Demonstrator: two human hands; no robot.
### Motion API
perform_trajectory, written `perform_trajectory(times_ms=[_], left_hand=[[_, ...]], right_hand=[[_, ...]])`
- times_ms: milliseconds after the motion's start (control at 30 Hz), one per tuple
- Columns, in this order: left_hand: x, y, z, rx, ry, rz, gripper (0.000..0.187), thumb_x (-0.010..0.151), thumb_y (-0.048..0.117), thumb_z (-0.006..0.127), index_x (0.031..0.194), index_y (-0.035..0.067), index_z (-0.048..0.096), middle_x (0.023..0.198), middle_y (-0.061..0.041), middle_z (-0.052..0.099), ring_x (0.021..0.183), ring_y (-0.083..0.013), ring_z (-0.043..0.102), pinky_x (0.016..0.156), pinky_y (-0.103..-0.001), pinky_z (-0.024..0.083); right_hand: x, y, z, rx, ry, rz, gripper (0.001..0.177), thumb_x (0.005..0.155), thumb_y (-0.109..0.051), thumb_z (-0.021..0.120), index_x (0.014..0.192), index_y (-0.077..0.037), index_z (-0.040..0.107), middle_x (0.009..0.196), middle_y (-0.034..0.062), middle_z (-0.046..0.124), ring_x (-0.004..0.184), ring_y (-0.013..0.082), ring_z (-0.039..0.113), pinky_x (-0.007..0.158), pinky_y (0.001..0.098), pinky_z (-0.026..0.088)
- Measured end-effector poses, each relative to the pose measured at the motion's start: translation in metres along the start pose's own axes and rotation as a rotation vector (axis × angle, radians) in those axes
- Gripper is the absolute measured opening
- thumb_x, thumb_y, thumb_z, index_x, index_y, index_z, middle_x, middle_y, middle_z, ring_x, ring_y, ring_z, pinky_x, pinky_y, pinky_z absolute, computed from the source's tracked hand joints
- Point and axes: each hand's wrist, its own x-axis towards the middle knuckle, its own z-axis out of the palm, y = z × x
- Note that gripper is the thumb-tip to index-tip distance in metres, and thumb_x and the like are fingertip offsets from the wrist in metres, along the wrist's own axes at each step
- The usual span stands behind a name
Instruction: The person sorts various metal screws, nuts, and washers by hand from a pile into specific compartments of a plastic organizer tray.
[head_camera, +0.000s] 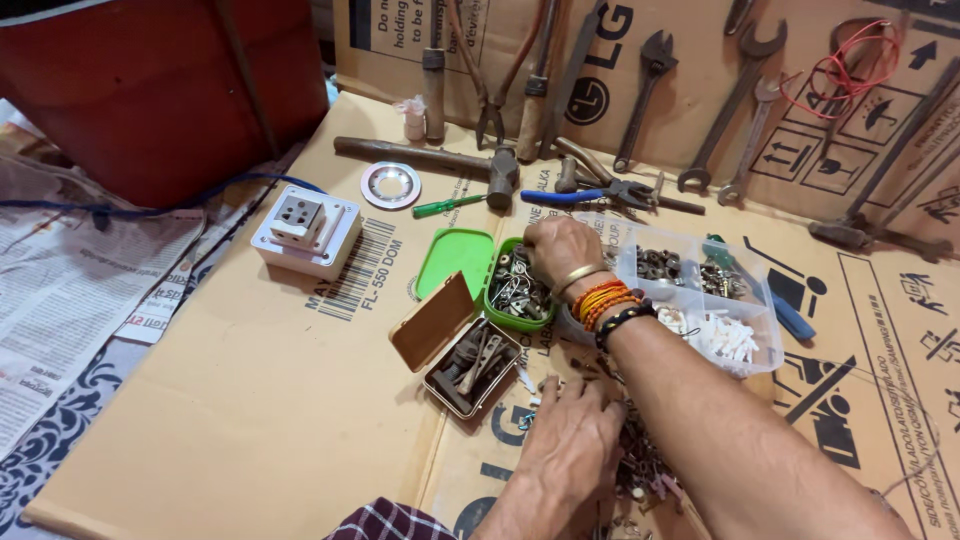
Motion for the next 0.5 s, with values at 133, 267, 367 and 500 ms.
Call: perform_trajectory(times_ms=[133, 267, 367, 500], left_hand=[[0.005, -0.001, -0.002, -0.018, -0.080, -0.041, 0.032, 0.078, 0.012, 0.074, 0.107, 0.000, 0.069, 0.119, -0.025, 0.062, 0.123, -0.0440, 0.053, 0.113, -0.063, 0.032], [0.006, -0.002, 0.000, 0.032, -0.069, -0.025, 0.031, 0.080, 0.009, 0.073, 0.109, 0.000, 0.069, 0.125, -0.025, 0.062, 0.130, -0.0431, 0.051, 0.115, -0.063, 0.031], [0.006, -0.007, 0.001, -0.010, -0.107, -0.050, 0.041, 0.078, 0.015, 0.077, 0.114, -0.001, 0.068, 0.133, -0.027, 0.057, 0.128, -0.0450, 0.049, 0.113, -0.062, 0.030], [0.006, -0.013, 0.007, 0.015, -0.086, -0.018, 0.042, 0.080, 0.018, 0.079, 0.116, 0.001, 0.068, 0.136, -0.026, 0.057, 0.129, -0.0434, 0.050, 0.113, -0.060, 0.032]], right_hand=[[-0.012, 0.010, -0.007, 0.020, 0.009, -0.077, 0.014, 0.094, -0.024, 0.068, 0.101, -0.024, 0.080, 0.091, 0.0088, 0.074, 0.085, 0.0277, 0.070, 0.080, 0.0430, 0.058], [-0.048, 0.026, -0.038, 0.146, 0.222, -0.132, 0.022, 0.085, -0.025, 0.075, 0.103, -0.015, 0.079, 0.093, 0.0127, 0.075, 0.084, 0.0310, 0.071, 0.076, 0.0441, 0.057], [-0.101, 0.052, -0.067, 0.244, 0.210, -0.103, 0.019, 0.085, -0.023, 0.075, 0.100, -0.013, 0.080, 0.095, 0.0129, 0.077, 0.081, 0.0302, 0.074, 0.077, 0.0416, 0.059], [-0.178, 0.093, -0.083, 0.232, 0.016, 0.119, 0.021, 0.082, -0.025, 0.078, 0.100, -0.015, 0.081, 0.085, 0.0130, 0.079, 0.073, 0.0237, 0.077, 0.072, 0.0361, 0.062]])
